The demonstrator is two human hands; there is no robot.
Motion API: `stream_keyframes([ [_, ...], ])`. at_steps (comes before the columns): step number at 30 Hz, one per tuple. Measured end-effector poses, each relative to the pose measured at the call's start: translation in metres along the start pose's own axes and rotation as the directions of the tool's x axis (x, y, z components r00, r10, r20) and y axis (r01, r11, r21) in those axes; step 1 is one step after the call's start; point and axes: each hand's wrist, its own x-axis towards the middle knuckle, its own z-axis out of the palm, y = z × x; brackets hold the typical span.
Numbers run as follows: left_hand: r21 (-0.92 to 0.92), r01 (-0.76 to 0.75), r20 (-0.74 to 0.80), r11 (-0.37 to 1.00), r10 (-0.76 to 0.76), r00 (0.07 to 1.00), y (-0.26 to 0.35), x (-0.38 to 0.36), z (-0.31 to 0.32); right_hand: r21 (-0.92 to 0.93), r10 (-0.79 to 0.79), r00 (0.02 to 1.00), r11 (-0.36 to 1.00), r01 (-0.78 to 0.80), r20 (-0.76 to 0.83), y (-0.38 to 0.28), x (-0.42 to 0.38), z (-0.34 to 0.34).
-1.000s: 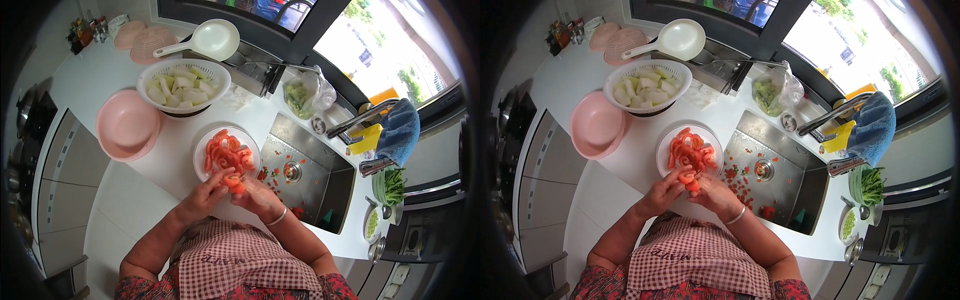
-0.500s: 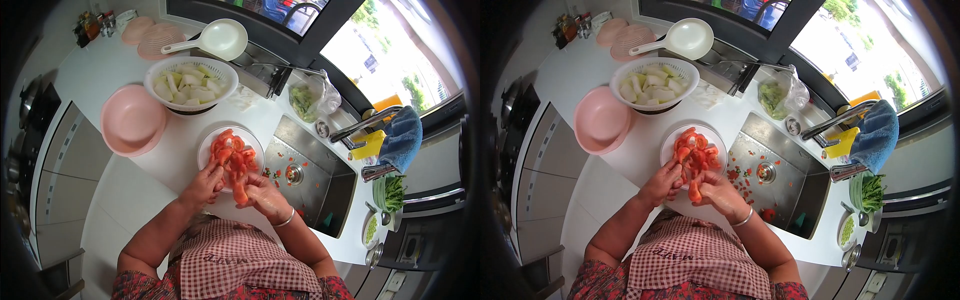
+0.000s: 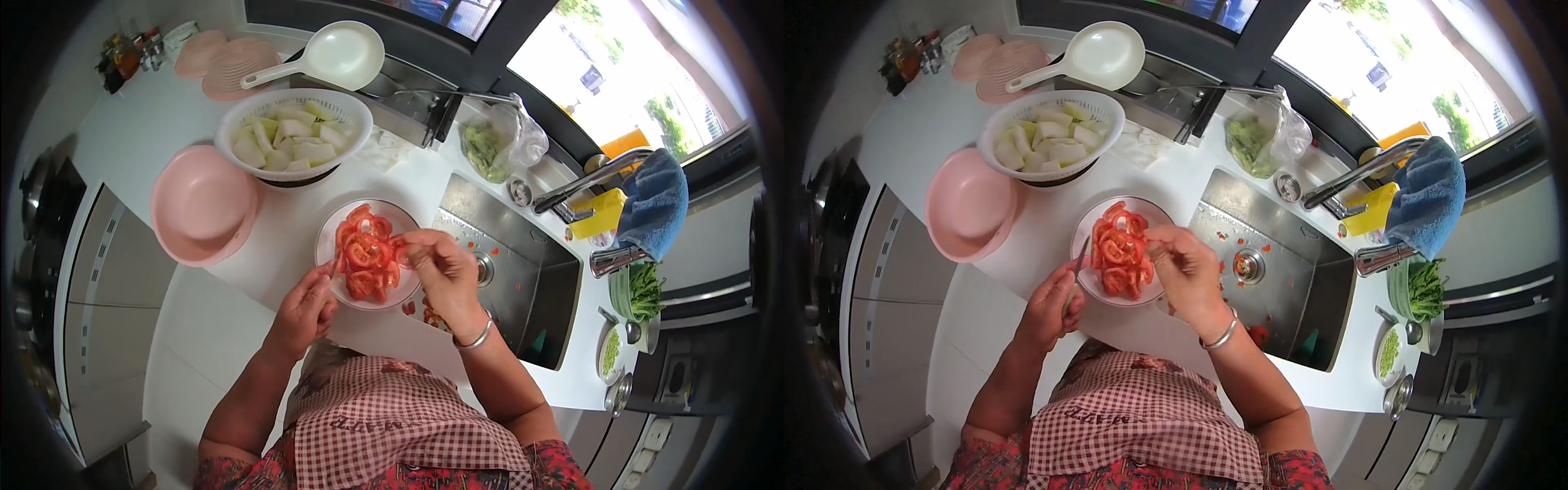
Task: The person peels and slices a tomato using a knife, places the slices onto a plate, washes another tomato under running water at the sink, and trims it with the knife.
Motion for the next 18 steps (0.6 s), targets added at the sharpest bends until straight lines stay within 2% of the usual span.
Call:
stream_keyframes([
  [1, 0.058, -0.111, 0.015, 0.992, 0.11, 0.994, -0.002, 0.001, -0.001, 0.119, -0.029, 0.994, 0.992, 0.042, -0.104, -0.001, 0.0, -0.001],
  [2, 0.111, -0.218, 0.039, 0.97, 0.215, 0.976, -0.004, 0.002, -0.001, 0.114, -0.023, 0.992, 0.993, 0.037, -0.121, -0.002, 0.001, -0.001],
  [3, 0.115, -0.209, 0.057, 0.971, 0.203, 0.977, -0.009, 0.01, 0.001, -0.226, -0.149, 0.988, 0.962, 0.154, 0.039, -0.008, 0.005, 0.003],
  [4, 0.218, -0.29, 0.06, 0.932, 0.284, 0.957, -0.016, 0.023, 0.003, -0.515, -0.205, 0.951, 0.804, 0.297, 0.23, -0.01, 0.006, 0.006],
  [5, 0.319, -0.371, 0.075, 0.872, 0.368, 0.927, -0.021, 0.032, 0.004, -0.76, -0.036, 0.946, 0.586, 0.28, 0.322, 0.001, 0.0, 0.006],
  [6, 0.321, -0.376, 0.1, 0.869, 0.364, 0.926, -0.014, 0.032, 0.008, -0.77, -0.037, 0.954, 0.581, 0.263, 0.298, -0.004, -0.003, 0.007],
  [8, 0.074, -0.084, -0.066, 0.994, 0.089, 0.994, -0.003, 0.024, 0.022, -0.619, -0.192, 0.969, 0.746, 0.245, 0.152, -0.021, -0.01, 0.001],
  [9, 0.07, -0.163, -0.001, 0.984, 0.164, 0.987, -0.004, 0.024, 0.019, -0.614, -0.251, 0.955, 0.733, 0.294, 0.158, -0.025, -0.01, -0.011],
  [10, 0.064, -0.131, -0.047, 0.989, 0.134, 0.99, -0.008, 0.025, 0.017, -0.63, -0.234, 0.963, 0.73, 0.264, 0.132, -0.025, -0.014, -0.025],
  [11, 0.054, -0.124, -0.03, 0.991, 0.125, 0.992, -0.01, 0.023, 0.017, -0.448, -0.111, 0.991, 0.884, 0.134, 0.076, -0.022, -0.017, -0.041],
  [12, 0.047, -0.121, -0.013, 0.992, 0.122, 0.992, -0.008, 0.019, 0.02, -0.23, 0.011, 0.999, 0.973, 0.0, 0.045, -0.017, -0.02, -0.06],
  [13, 0.051, -0.124, -0.018, 0.991, 0.125, 0.992, -0.011, 0.014, 0.023, -0.173, 0.072, 0.997, 0.983, -0.069, 0.013, 0.004, -0.025, -0.086],
  [15, 0.062, -0.123, -0.005, 0.991, 0.123, 0.992, -0.024, 0.003, 0.03, 0.129, 0.406, 0.903, 0.912, -0.39, -0.14, 0.027, -0.036, -0.136],
  [17, 0.238, -0.189, -0.013, 0.953, 0.198, 0.98, -0.039, -0.008, 0.038, 0.115, 0.536, 0.798, 0.843, -0.526, -0.276, 0.069, -0.057, -0.193],
  [18, 0.247, -0.184, 0.006, 0.951, 0.188, 0.982, -0.046, -0.012, 0.044, -0.121, 0.554, 0.761, 0.776, -0.619, -0.337, 0.108, -0.072, -0.228],
])
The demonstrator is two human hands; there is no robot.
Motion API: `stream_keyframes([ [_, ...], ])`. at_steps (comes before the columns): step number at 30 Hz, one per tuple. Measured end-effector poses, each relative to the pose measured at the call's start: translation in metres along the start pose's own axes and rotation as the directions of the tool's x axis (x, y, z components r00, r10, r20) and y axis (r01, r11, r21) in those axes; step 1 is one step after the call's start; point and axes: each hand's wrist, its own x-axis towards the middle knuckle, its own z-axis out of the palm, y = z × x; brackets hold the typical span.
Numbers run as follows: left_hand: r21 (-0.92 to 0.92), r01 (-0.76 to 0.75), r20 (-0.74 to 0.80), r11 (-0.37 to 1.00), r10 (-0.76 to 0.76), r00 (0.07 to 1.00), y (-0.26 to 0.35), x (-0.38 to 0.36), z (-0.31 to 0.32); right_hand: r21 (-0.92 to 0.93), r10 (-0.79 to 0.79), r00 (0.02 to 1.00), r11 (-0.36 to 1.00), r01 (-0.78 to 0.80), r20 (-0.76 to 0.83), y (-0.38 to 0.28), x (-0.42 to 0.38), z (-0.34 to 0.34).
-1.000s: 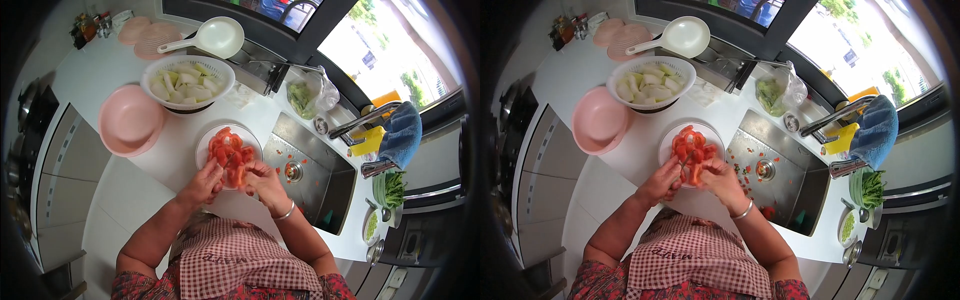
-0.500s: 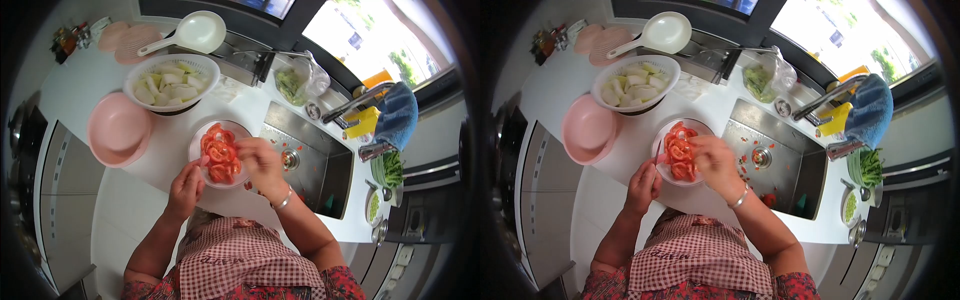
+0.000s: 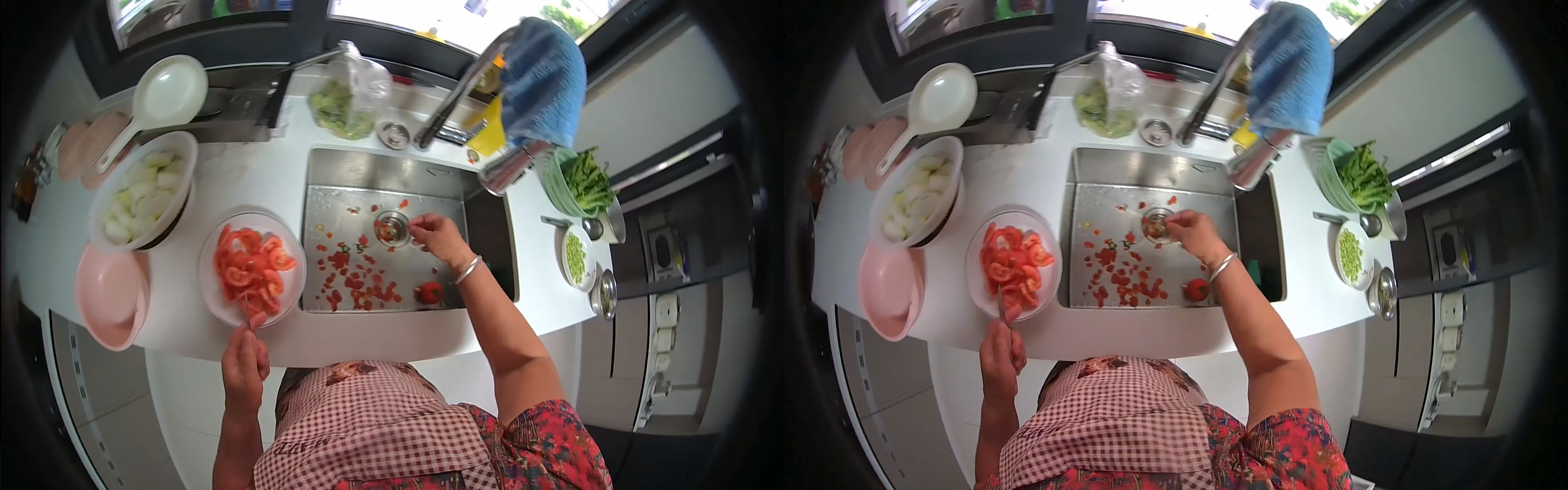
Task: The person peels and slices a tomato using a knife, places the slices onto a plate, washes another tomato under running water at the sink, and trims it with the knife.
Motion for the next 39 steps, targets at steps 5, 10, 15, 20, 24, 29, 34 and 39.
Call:
stream_keyframes([
  [5, 0.121, 0.007, 0.126, 0.993, -0.022, 0.992, -0.019, -0.015, 0.044, -0.633, 0.108, 0.994, 0.768, -0.098, -0.022, 0.11, 0.012, -0.062],
  [10, 0.159, 0.081, 0.13, 0.984, -0.103, 0.986, -0.016, -0.02, 0.083, -0.731, 0.17, 0.931, 0.669, 0.132, 0.323, 0.166, 0.024, -0.037],
  [15, 0.264, 0.05, 0.094, 0.963, -0.077, 0.993, -0.02, -0.027, 0.097, -0.897, 0.45, 0.817, 0.407, 0.171, 0.359, 0.146, 0.015, 0.006],
  [20, 0.234, 0.078, 0.035, 0.969, -0.089, 0.995, -0.025, -0.035, 0.108, -0.839, 0.284, 0.836, 0.439, 0.322, 0.469, 0.167, 0.021, 0.005],
  [24, 0.185, 0.093, 0.022, 0.978, -0.099, 0.995, -0.021, -0.039, 0.117, -0.766, 0.381, 0.789, 0.62, 0.168, 0.482, 0.115, 0.007, -0.011],
  [29, 0.276, -0.028, 0.117, 0.961, -0.005, 0.993, -0.02, -0.025, 0.128, 0.08, 0.282, 0.879, 0.938, -0.336, 0.383, 0.097, 0.01, -0.021],
  [34, 0.181, -0.062, 0.27, 0.981, 0.011, 0.963, -0.002, -0.002, 0.158, 0.844, -0.323, 0.786, 0.306, -0.44, 0.527, 0.041, -0.027, -0.032],
  [39, 0.113, -0.145, 0.353, 0.983, 0.097, 0.931, 0.009, 0.016, 0.193, 0.933, -0.451, 0.83, 0.017, -0.36, 0.328, 0.001, -0.079, -0.034],
])
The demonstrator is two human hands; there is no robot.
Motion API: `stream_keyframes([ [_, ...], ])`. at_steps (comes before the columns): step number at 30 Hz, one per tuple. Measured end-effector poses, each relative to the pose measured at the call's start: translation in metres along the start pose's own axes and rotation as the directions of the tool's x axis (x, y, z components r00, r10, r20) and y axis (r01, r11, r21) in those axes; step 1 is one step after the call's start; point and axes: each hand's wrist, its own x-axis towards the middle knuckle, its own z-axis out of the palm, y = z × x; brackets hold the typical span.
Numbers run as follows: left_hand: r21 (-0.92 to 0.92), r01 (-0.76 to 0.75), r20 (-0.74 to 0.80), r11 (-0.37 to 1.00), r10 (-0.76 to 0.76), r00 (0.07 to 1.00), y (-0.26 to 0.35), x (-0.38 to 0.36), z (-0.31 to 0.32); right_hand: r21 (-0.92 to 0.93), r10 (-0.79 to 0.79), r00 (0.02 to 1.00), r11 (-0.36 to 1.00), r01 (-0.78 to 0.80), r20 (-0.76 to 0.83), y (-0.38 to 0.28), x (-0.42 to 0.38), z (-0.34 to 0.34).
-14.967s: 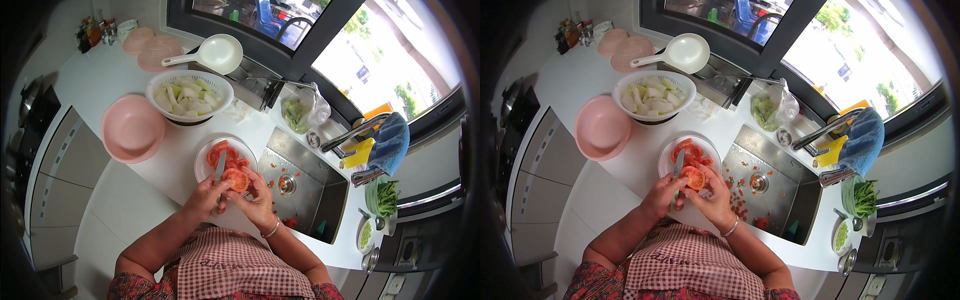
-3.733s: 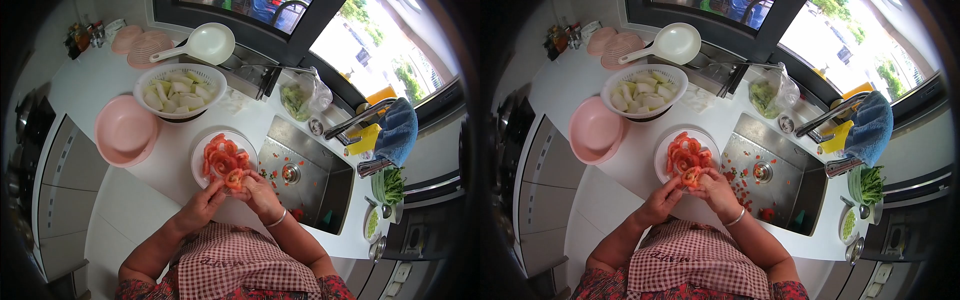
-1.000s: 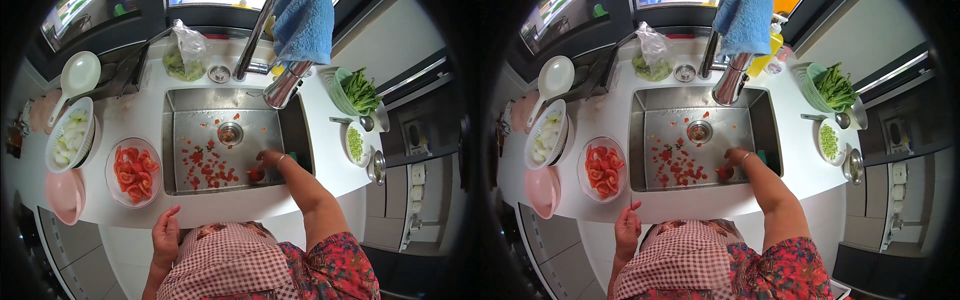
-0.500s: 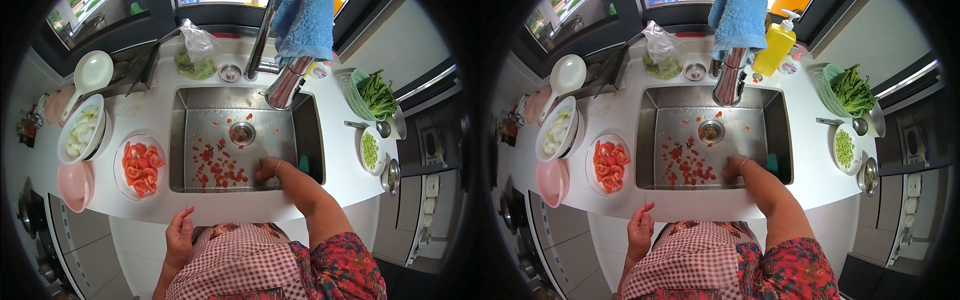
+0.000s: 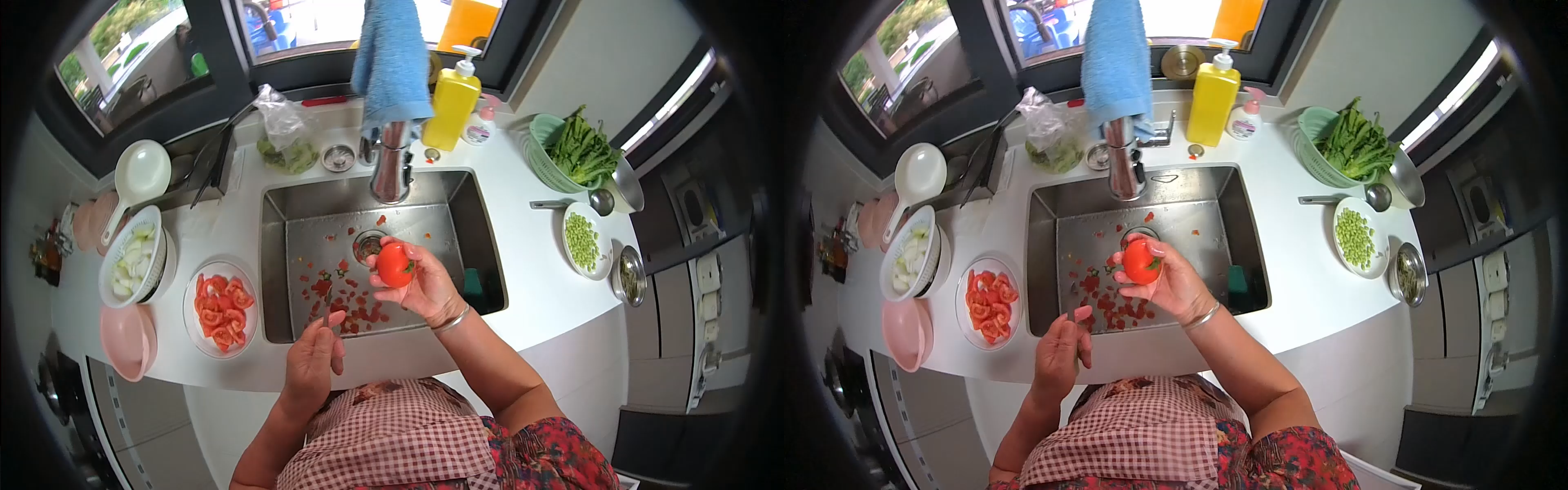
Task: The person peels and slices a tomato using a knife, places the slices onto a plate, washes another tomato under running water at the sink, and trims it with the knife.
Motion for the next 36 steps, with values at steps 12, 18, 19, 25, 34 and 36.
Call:
stream_keyframes([
  [12, 0.079, 0.11, 0.029, 0.991, -0.112, 0.993, -0.008, -0.001, 0.016, -0.455, -0.286, 0.824, 0.89, 0.039, -0.489, -0.082, 0.037, -0.008],
  [18, -0.011, 0.258, -0.088, 0.966, -0.258, 0.962, -0.022, -0.017, 0.004, -0.895, -0.742, 0.656, 0.376, 0.239, -0.136, -0.167, 0.145, -0.024],
  [19, -0.01, 0.244, -0.094, 0.97, -0.244, 0.965, -0.024, -0.017, 0.003, -0.965, -0.807, 0.586, 0.205, 0.165, -0.072, -0.178, 0.159, -0.026],
  [25, -0.14, 0.283, -0.122, 0.949, -0.3, 0.946, -0.038, -0.021, 0.0, -0.945, -0.765, 0.643, -0.2, -0.261, -0.016, -0.196, 0.156, 0.007],
  [34, -0.211, 0.266, -0.122, 0.94, -0.296, 0.948, -0.032, -0.021, 0.008, -0.993, -0.798, 0.594, 0.046, -0.106, -0.1, -0.175, 0.134, -0.066],
  [36, -0.232, 0.252, -0.14, 0.94, -0.288, 0.947, -0.032, -0.02, 0.01, -0.615, -0.374, 0.818, 0.788, 0.031, -0.437, -0.129, 0.124, -0.102],
])
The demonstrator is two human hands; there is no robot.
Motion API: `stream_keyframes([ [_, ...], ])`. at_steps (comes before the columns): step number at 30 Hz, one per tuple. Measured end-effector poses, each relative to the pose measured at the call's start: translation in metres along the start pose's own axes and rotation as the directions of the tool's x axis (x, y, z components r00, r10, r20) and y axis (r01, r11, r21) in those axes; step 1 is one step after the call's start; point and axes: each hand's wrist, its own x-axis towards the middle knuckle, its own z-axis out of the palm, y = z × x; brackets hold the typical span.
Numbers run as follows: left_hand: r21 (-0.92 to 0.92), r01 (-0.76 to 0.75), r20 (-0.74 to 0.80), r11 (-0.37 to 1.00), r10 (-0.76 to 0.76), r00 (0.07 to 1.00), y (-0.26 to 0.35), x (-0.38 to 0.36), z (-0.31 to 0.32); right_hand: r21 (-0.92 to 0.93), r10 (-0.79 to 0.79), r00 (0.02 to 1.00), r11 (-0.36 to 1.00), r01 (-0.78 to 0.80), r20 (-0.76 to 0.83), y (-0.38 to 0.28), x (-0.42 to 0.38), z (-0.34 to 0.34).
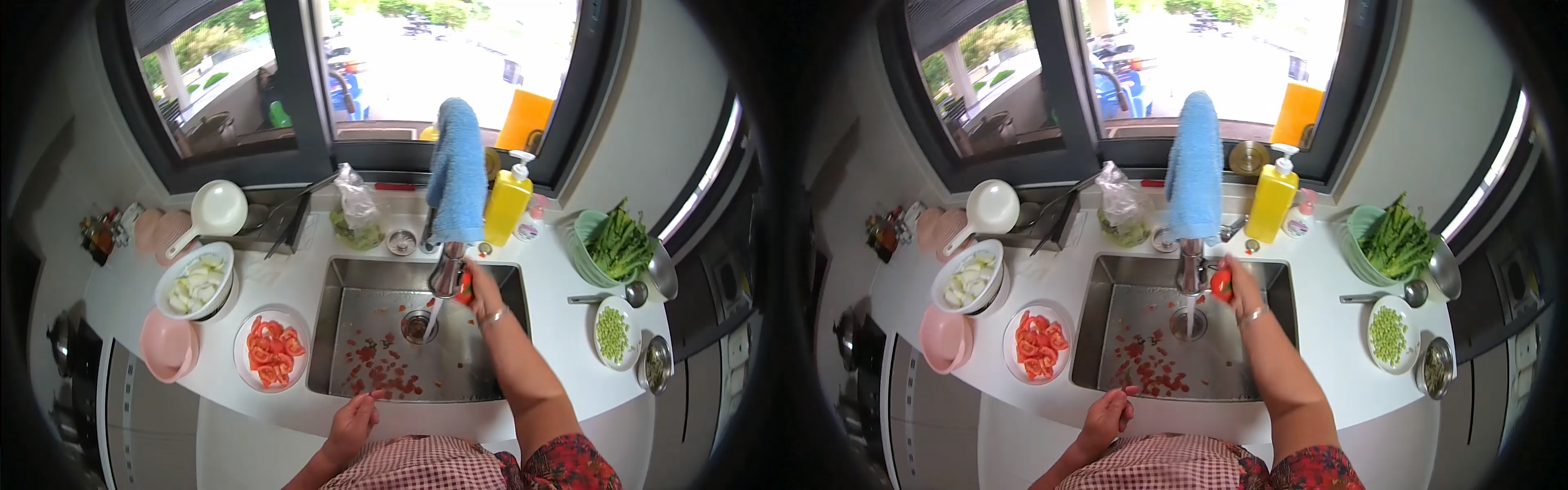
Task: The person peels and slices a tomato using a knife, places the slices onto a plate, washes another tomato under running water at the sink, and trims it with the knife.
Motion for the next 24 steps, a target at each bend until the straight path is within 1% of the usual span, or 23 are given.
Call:
stream_keyframes([
  [1, 0.011, 0.002, 0.01, 1.0, -0.002, 1.0, 0.002, 0.001, 0.002, 0.116, 0.201, 0.977, 0.971, -0.209, 0.072, 0.007, -0.04, 0.019],
  [2, 0.023, 0.007, 0.021, 1.0, -0.007, 1.0, 0.004, 0.001, 0.003, 0.175, 0.294, 0.935, 0.928, -0.329, 0.2, 0.031, -0.048, 0.017],
  [3, 0.016, 0.011, 0.0, 1.0, -0.011, 1.0, 0.005, 0.001, 0.004, 0.228, 0.285, 0.901, 0.901, -0.368, 0.328, 0.052, -0.064, 0.024],
  [5, 0.056, -0.013, 0.024, 0.998, 0.011, 1.0, 0.008, 0.002, 0.004, 0.263, 0.326, 0.915, 0.885, -0.384, 0.238, 0.069, -0.101, 0.06],
  [6, 0.057, -0.012, 0.029, 0.998, 0.01, 1.0, 0.009, 0.001, 0.004, 0.266, 0.334, 0.911, 0.88, -0.393, 0.241, 0.071, -0.108, 0.067],
  [7, 0.06, -0.005, 0.024, 0.998, 0.004, 1.0, 0.01, 0.001, 0.003, 0.192, 0.373, 0.886, 0.882, -0.431, 0.276, 0.071, -0.112, 0.073],
  [8, 0.064, -0.03, 0.034, 0.997, 0.028, 0.999, 0.009, 0.002, 0.001, 0.115, 0.413, 0.857, 0.878, -0.465, 0.307, 0.071, -0.112, 0.077],
  [9, 0.064, -0.055, 0.041, 0.996, 0.052, 0.998, 0.007, 0.002, 0.0, 0.114, 0.422, 0.853, 0.874, -0.473, 0.308, 0.069, -0.111, 0.078],
  [11, 0.059, -0.065, 0.031, 0.996, 0.063, 0.998, 0.002, 0.003, -0.002, 0.222, 0.409, 0.774, 0.798, -0.56, 0.483, 0.06, -0.102, 0.076],
  [13, 0.046, -0.077, -0.007, 0.996, 0.077, 0.997, -0.003, 0.0, -0.005, 0.242, 0.42, 0.792, 0.795, -0.557, 0.442, 0.048, -0.099, 0.072],
  [15, 0.069, -0.1, 0.027, 0.993, 0.098, 0.995, -0.007, 0.0, -0.006, 0.253, 0.377, 0.869, 0.85, -0.462, 0.32, 0.039, -0.101, 0.08],
  [16, 0.05, -0.115, 0.047, 0.992, 0.113, 0.993, -0.009, 0.0, -0.007, 0.243, 0.339, 0.895, 0.878, -0.411, 0.291, 0.041, -0.1, 0.079],
  [17, 0.035, -0.12, 0.02, 0.992, 0.119, 0.993, -0.013, 0.002, -0.009, 0.233, 0.293, 0.92, 0.905, -0.355, 0.261, 0.043, -0.099, 0.074],
  [18, 0.03, -0.127, 0.034, 0.991, 0.126, 0.991, -0.015, 0.004, -0.009, 0.238, 0.275, 0.89, 0.896, -0.374, 0.363, 0.043, -0.097, 0.072],
  [19, 0.027, -0.132, 0.052, 0.991, 0.131, 0.99, -0.016, 0.005, -0.008, 0.219, 0.29, 0.882, 0.896, -0.387, 0.372, 0.047, -0.096, 0.072],
  [21, 0.029, -0.136, 0.024, 0.99, 0.135, 0.99, -0.012, 0.015, -0.002, 0.212, 0.256, 0.946, 0.931, -0.296, 0.197, 0.046, -0.101, 0.071],
  [22, 0.052, -0.165, 0.017, 0.985, 0.165, 0.986, -0.007, 0.021, 0.001, 0.207, 0.293, 0.924, 0.915, -0.345, 0.247, 0.039, -0.109, 0.072],
  [23, 0.077, -0.193, 0.012, 0.978, 0.193, 0.981, -0.002, 0.029, 0.005, 0.201, 0.298, 0.923, 0.915, -0.349, 0.245, 0.04, -0.109, 0.07],
  [24, 0.071, -0.193, 0.01, 0.979, 0.193, 0.981, 0.005, 0.04, 0.009, 0.262, 0.301, 0.92, 0.893, -0.365, 0.252, 0.04, -0.108, 0.068],
])
